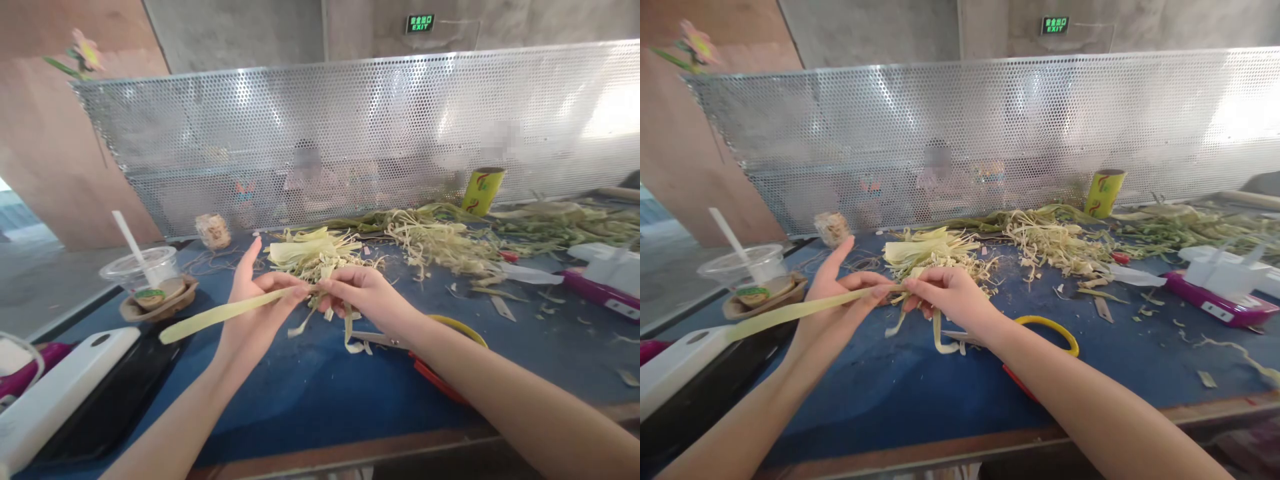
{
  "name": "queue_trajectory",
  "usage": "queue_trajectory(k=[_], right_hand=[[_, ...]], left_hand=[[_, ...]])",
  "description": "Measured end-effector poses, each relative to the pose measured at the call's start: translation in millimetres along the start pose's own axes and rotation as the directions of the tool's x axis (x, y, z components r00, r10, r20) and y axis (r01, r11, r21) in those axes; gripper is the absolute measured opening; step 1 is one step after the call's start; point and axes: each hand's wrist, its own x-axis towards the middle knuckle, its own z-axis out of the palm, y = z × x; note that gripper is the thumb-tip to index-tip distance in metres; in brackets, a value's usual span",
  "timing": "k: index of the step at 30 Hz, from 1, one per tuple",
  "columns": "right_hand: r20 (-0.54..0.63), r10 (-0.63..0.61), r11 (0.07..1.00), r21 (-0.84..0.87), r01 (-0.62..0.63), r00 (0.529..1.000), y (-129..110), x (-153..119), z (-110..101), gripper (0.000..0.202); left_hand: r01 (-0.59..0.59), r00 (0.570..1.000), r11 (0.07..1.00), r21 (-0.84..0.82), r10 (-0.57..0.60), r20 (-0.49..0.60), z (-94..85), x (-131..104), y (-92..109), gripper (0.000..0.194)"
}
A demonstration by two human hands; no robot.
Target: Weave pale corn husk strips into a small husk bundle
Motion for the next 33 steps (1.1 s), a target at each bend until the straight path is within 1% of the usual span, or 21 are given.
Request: queue_trajectory(k=[3,4,6,9,11,13,15,18,20,22,24,26,28,31,33], right_hand=[[0.029,-0.015,1.000,0.014,0.015,0.999,0.0,1.4,-1.3,0.024],[0.039,-0.015,1.000,0.022,0.014,0.999,0.3,1.9,-1.5,0.022],[0.040,0.000,1.000,0.026,-0.001,0.999,1.1,2.8,-1.6,0.022],[0.016,0.013,1.000,-0.009,-0.013,1.000,2.2,3.6,-0.8,0.024],[0.006,-0.007,0.999,-0.046,0.007,1.000,2.6,3.1,0.2,0.023],[-0.007,-0.046,0.993,-0.105,0.045,0.999,2.5,1.7,1.1,0.021],[-0.024,-0.100,0.975,-0.199,0.094,0.995,2.1,0.1,1.5,0.017],[-0.037,-0.157,0.948,-0.284,0.141,0.987,1.7,-0.9,0.6,0.011],[-0.015,-0.148,0.956,-0.258,0.139,0.989,1.8,-0.3,-0.6,0.010],[0.057,-0.110,0.977,-0.179,0.118,0.992,1.3,0.7,-1.9,0.008],[0.127,-0.074,0.992,-0.096,0.086,0.989,0.2,1.4,-3.1,0.011],[0.155,-0.065,0.996,-0.058,0.075,0.986,-1.0,1.6,-3.9,0.013],[0.151,-0.075,0.993,-0.075,0.087,0.986,-1.4,1.4,-4.0,0.015],[0.143,-0.085,0.986,-0.128,0.104,0.986,0.2,0.6,-2.2,0.017],[0.138,-0.081,0.983,-0.150,0.102,0.987,1.7,-0.2,-0.8,0.019]], left_hand=[[0.145,0.984,0.987,-0.076,-0.136,0.117,3.2,-0.3,-2.5,0.107],[0.179,0.976,0.981,-0.074,-0.167,0.142,3.8,-0.3,-2.9,0.107],[0.204,0.968,0.977,-0.063,-0.192,0.162,4.5,0.0,-3.0,0.106],[0.203,0.968,0.978,-0.057,-0.191,0.162,5.0,-0.3,-2.9,0.107],[0.197,0.970,0.980,-0.038,-0.189,0.155,5.2,-0.7,-3.3,0.104],[0.184,0.973,0.983,-0.025,-0.178,0.149,4.8,-0.6,-3.8,0.104],[0.177,0.973,0.984,-0.019,-0.172,0.151,3.1,0.4,-4.3,0.105],[0.200,0.961,0.980,0.009,-0.198,0.194,-1.1,3.4,-5.0,0.106],[0.214,0.953,0.977,0.026,-0.214,0.213,-3.1,4.8,-6.1,0.107],[0.206,0.956,0.978,0.015,-0.205,0.211,-3.5,4.9,-7.8,0.106],[0.181,0.967,0.983,-0.039,-0.170,0.191,-2.4,4.1,-9.7,0.105],[0.151,0.978,0.983,-0.102,-0.134,0.158,-0.9,3.0,-10.6,0.104],[0.137,0.981,0.980,-0.141,-0.115,0.156,0.1,2.0,-10.1,0.104],[0.141,0.971,0.978,-0.156,-0.106,0.215,0.7,0.1,-7.2,0.104],[0.138,0.968,0.980,-0.147,-0.102,0.230,1.4,-1.4,-5.1,0.104]])
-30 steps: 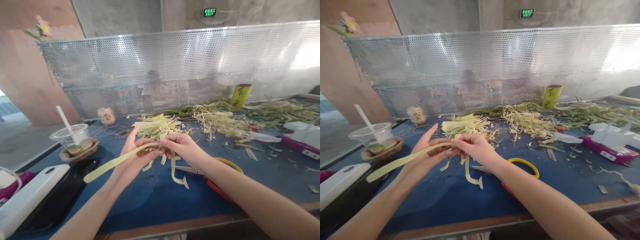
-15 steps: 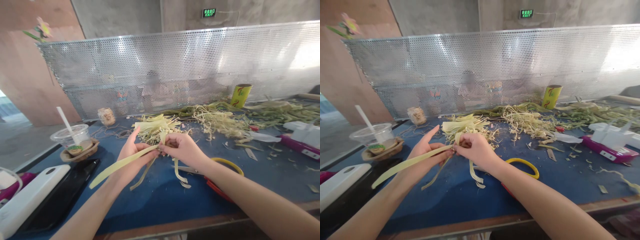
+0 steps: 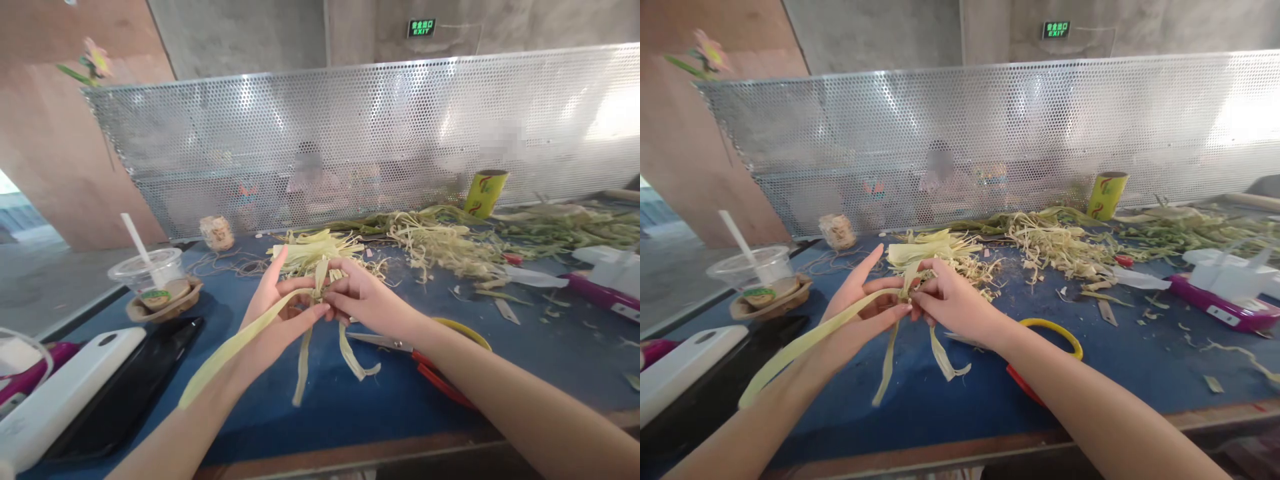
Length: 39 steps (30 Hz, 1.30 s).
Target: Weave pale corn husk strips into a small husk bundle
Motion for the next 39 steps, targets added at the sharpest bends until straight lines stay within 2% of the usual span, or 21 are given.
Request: queue_trajectory(k=[6,9,16,21,27,32,37,39], right_hand=[[-0.022,-0.017,0.992,-0.123,0.014,1.000,-2.4,-2.3,-2.3,0.023],[-0.018,-0.023,0.989,-0.149,0.020,1.000,-5.0,-1.8,-6.4,0.024],[-0.009,0.010,0.986,-0.168,-0.011,1.000,-11.6,-1.6,-12.3,0.022],[0.074,0.106,0.992,-0.074,-0.100,0.992,-9.6,0.9,-14.9,0.020],[0.100,0.094,0.988,0.114,-0.105,0.991,1.3,2.2,-9.2,0.043],[0.228,0.080,0.970,0.206,-0.128,0.970,1.0,-0.3,-1.9,0.030],[0.087,0.078,0.936,0.336,-0.103,0.993,4.5,1.0,0.2,0.023],[0.079,0.097,0.899,0.421,-0.122,0.992,6.2,1.5,0.7,0.021]], left_hand=[[-0.018,0.998,0.998,0.068,0.022,-0.059,2.4,-0.9,-0.6,0.098],[0.008,1.000,0.996,0.094,-0.006,-0.023,1.6,0.3,-0.5,0.101],[0.088,0.994,0.995,0.041,-0.085,-0.068,0.3,2.9,7.1,0.106],[0.103,0.994,0.994,0.024,-0.103,-0.025,-5.1,4.9,6.8,0.097],[0.098,0.995,0.992,0.074,-0.097,-0.010,-4.6,4.6,7.0,0.104],[0.109,0.992,0.987,0.122,-0.116,0.053,-0.6,2.6,3.0,0.107],[0.086,0.994,0.993,0.085,-0.091,0.064,-1.2,4.3,-0.9,0.107],[0.069,0.995,0.994,0.087,-0.075,0.068,-0.9,3.4,-0.2,0.106]])
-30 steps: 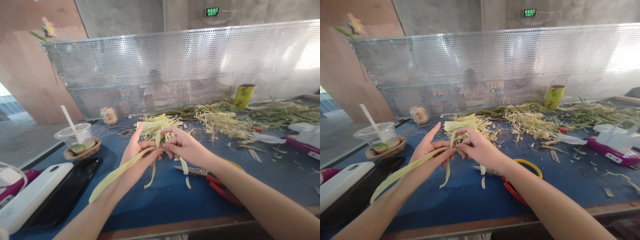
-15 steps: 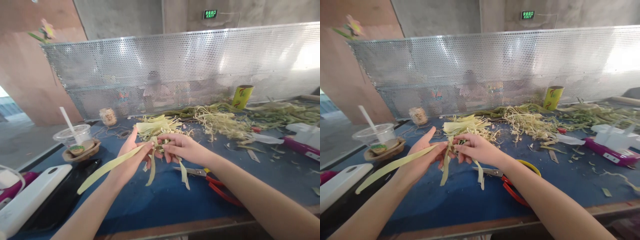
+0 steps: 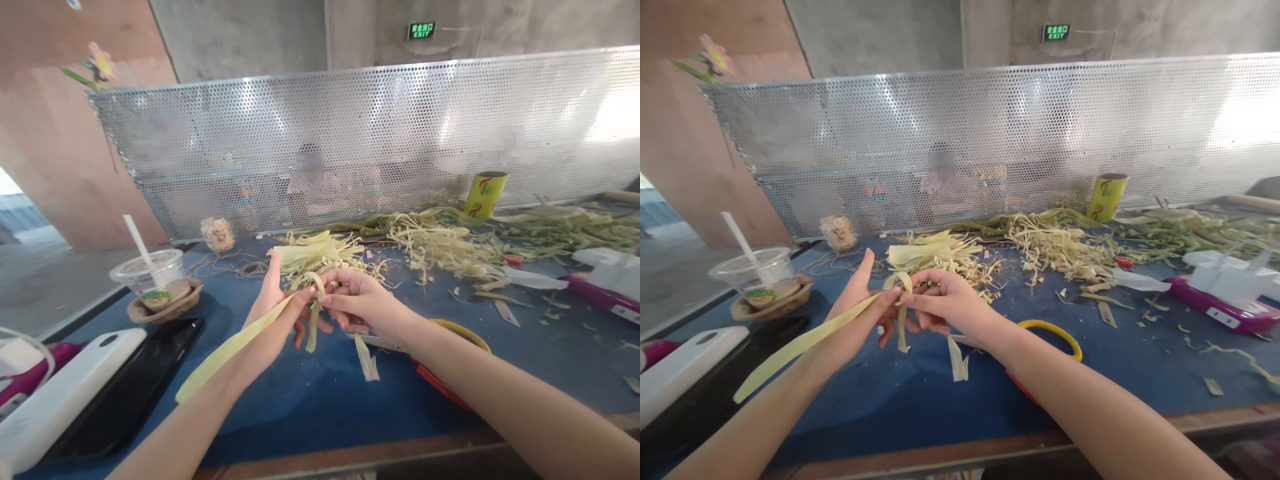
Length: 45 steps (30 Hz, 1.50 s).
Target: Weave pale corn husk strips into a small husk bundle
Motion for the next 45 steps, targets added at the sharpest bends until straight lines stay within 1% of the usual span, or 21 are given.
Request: queue_trajectory(k=[4,5,6,7,9,12,15,18,21,24,27,29,32,35,37,39,42,45], right_hand=[[0.038,0.040,0.971,0.236,-0.047,0.999,1.1,0.2,2.6,0.020],[0.034,0.044,0.967,0.251,-0.052,0.998,0.6,0.1,3.5,0.020],[0.022,0.042,0.972,0.229,-0.046,0.999,0.0,-0.1,4.3,0.021],[0.003,0.032,0.985,0.172,-0.032,0.999,-0.9,-0.3,5.0,0.021],[-0.044,-0.011,1.000,-0.010,0.011,0.999,-2.8,-1.0,6.0,0.020],[-0.100,-0.085,0.962,-0.266,0.055,0.991,-4.1,-2.8,6.9,0.016],[-0.156,-0.136,0.912,-0.405,0.062,0.978,-2.0,-4.2,7.0,0.015],[-0.198,-0.192,0.849,-0.525,0.061,0.961,1.3,-4.7,5.8,0.014],[-0.216,-0.222,0.794,-0.606,0.048,0.951,2.4,-4.6,4.5,0.016],[-0.227,-0.234,0.797,-0.602,0.053,0.945,0.7,-4.6,4.7,0.018],[-0.214,-0.208,0.846,-0.530,0.065,0.955,-2.3,-4.4,5.1,0.019],[-0.193,-0.179,0.878,-0.473,0.069,0.965,-3.9,-4.0,4.5,0.016],[-0.172,-0.180,0.888,-0.451,0.085,0.968,-4.3,-3.3,2.3,0.014],[-0.172,-0.204,0.867,-0.489,0.096,0.964,-2.8,-3.1,0.3,0.015],[-0.193,-0.206,0.854,-0.513,0.081,0.959,-1.9,-3.3,-0.2,0.015],[-0.223,-0.198,0.851,-0.523,0.054,0.954,-1.6,-3.4,-0.3,0.016],[-0.249,-0.199,0.868,-0.493,0.053,0.948,-2.2,-2.9,-0.7,0.015],[-0.211,-0.165,0.909,-0.412,0.066,0.963,-4.9,-1.7,-2.1,0.016]], left_hand=[[-0.056,0.998,0.998,0.035,0.056,-0.004,0.8,-3.4,0.2,0.103],[-0.064,0.998,0.997,0.047,0.064,-0.001,0.6,-3.7,-0.7,0.102],[-0.068,0.998,0.996,0.063,0.068,0.003,0.2,-3.6,-2.1,0.101],[-0.071,0.997,0.994,0.084,0.071,0.001,-0.3,-3.1,-3.9,0.100],[-0.067,0.998,0.989,0.134,0.068,-0.005,-1.3,-1.7,-7.1,0.099],[-0.042,0.999,0.982,0.182,0.043,-0.003,-1.3,-0.7,-8.2,0.096],[0.011,1.000,0.985,0.174,-0.014,0.019,0.1,-2.9,-5.1,0.094],[0.057,0.994,0.982,0.183,-0.072,0.077,0.5,-4.8,-4.9,0.092],[0.058,0.993,0.989,0.135,-0.071,0.093,-0.2,-3.6,-7.6,0.092],[0.078,0.994,0.996,0.031,-0.080,0.068,-0.5,-1.9,-7.1,0.094],[0.123,0.992,0.990,-0.072,-0.120,0.047,-0.6,-1.6,-3.7,0.094],[0.111,0.993,0.988,-0.103,-0.107,0.046,-0.6,-1.9,-2.8,0.099],[0.068,0.997,0.993,-0.098,-0.065,0.034,0.0,-1.8,-4.0,0.112],[0.056,0.998,0.995,-0.088,-0.059,-0.027,0.8,-1.1,-5.0,0.119],[0.052,0.997,0.995,-0.083,-0.057,-0.060,0.8,-1.0,-4.4,0.124],[0.048,0.996,0.996,-0.077,-0.054,-0.070,0.3,-1.5,-3.1,0.129],[0.048,0.997,0.997,-0.053,-0.051,-0.060,-0.7,-2.9,-1.1,0.130],[0.043,0.996,0.998,-0.050,-0.047,-0.079,-1.3,-4.2,1.3,0.128]])
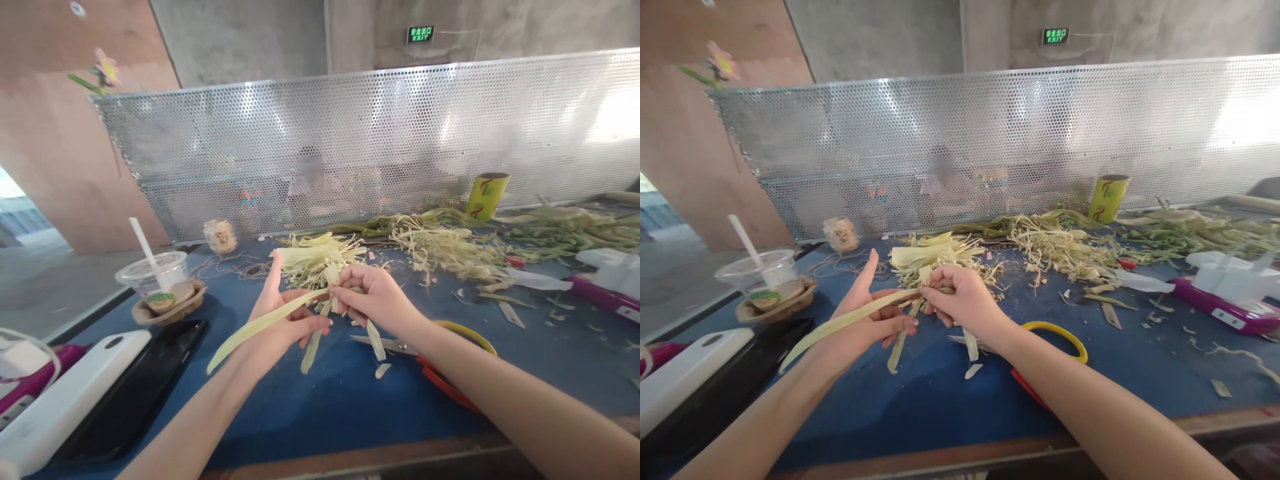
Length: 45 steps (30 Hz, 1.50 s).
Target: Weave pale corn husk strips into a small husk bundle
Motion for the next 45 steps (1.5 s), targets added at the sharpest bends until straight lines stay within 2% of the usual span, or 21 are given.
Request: queue_trajectory(k=[3,7,10,13,16,19,22,24,27,30,32,34,36,37,39,41,43,45], right_hand=[[0.075,0.026,0.997,0.066,-0.031,0.997,-4.1,1.4,-2.4,0.019],[0.101,0.029,0.999,0.029,-0.032,0.994,-8.5,-0.6,-1.9,0.014],[0.069,0.023,0.995,-0.097,-0.016,0.997,-8.5,-4.2,2.0,0.010],[0.003,-0.101,0.944,-0.316,0.097,0.995,-7.8,-8.0,5.1,0.009],[0.020,-0.297,0.788,-0.559,0.257,0.955,-8.8,-11.1,3.2,0.013],[0.177,-0.462,0.529,-0.732,0.430,0.869,-9.6,-12.2,-3.2,0.022],[0.350,-0.512,0.256,-0.810,0.528,0.784,-7.9,-11.4,-9.1,0.026],[0.391,-0.502,0.172,-0.829,0.532,0.771,-6.2,-10.8,-10.1,0.027],[0.338,-0.493,0.247,-0.829,0.502,0.802,-5.3,-11.2,-7.1,0.020],[0.240,-0.502,0.333,-0.833,0.442,0.831,-5.4,-12.2,-3.1,0.010],[0.219,-0.535,0.341,-0.827,0.446,0.816,-4.3,-12.1,-1.9,0.012],[0.229,-0.583,0.366,-0.782,0.504,0.780,-1.9,-11.1,-1.6,0.013],[0.208,-0.625,0.445,-0.698,0.562,0.753,0.4,-9.3,-0.5,0.013],[0.164,-0.628,0.512,-0.649,0.562,0.760,1.1,-8.3,0.7,0.013],[0.040,-0.575,0.674,-0.544,0.500,0.817,1.1,-6.9,4.2,0.010],[-0.062,-0.457,0.814,-0.431,0.389,0.887,-0.2,-6.5,8.0,0.009],[-0.134,-0.323,0.906,-0.328,0.266,0.937,-1.8,-6.9,10.2,0.010],[-0.191,-0.212,0.953,-0.257,0.159,0.958,-2.5,-7.2,10.1,0.012]], left_hand=[[-0.015,1.000,1.000,-0.003,0.015,0.006,0.7,-1.5,3.3,0.118],[-0.069,0.997,0.997,-0.046,0.070,0.022,4.7,-3.1,4.9,0.100],[-0.068,0.997,0.993,-0.099,0.070,0.013,8.1,-2.0,1.5,0.101],[-0.064,0.997,0.988,-0.144,0.071,0.041,8.1,1.5,-2.9,0.104],[-0.084,0.996,0.986,-0.145,0.081,-0.025,4.6,5.5,-4.4,0.097],[-0.069,0.994,0.988,-0.137,0.056,-0.093,1.3,7.9,-2.7,0.094],[-0.026,0.993,0.981,-0.193,0.002,-0.122,0.2,7.9,-1.2,0.092],[0.011,0.990,0.970,-0.244,-0.044,-0.130,0.1,7.1,-1.1,0.088],[0.040,0.992,0.951,-0.306,-0.074,-0.100,0.2,5.5,-1.5,0.082],[0.062,0.996,0.933,-0.354,-0.081,-0.040,0.7,4.3,-1.9,0.085],[0.066,0.996,0.925,-0.375,-0.081,-0.023,1.3,4.2,-2.8,0.090],[0.033,0.998,0.924,-0.380,-0.053,-0.041,1.7,4.7,-4.6,0.093],[-0.036,0.997,0.929,-0.369,0.009,-0.077,1.4,6.0,-7.2,0.094],[-0.076,0.995,0.930,-0.359,0.045,-0.095,1.0,6.9,-8.5,0.093],[-0.129,0.988,0.933,-0.336,0.093,-0.122,-0.2,8.4,-10.5,0.093],[-0.149,0.984,0.938,-0.312,0.110,-0.139,-1.3,9.2,-11.0,0.092],[-0.163,0.980,0.945,-0.282,0.121,-0.158,-1.7,8.7,-10.1,0.092],[-0.175,0.975,0.952,-0.251,0.132,-0.182,-1.7,7.4,-8.5,0.091]])
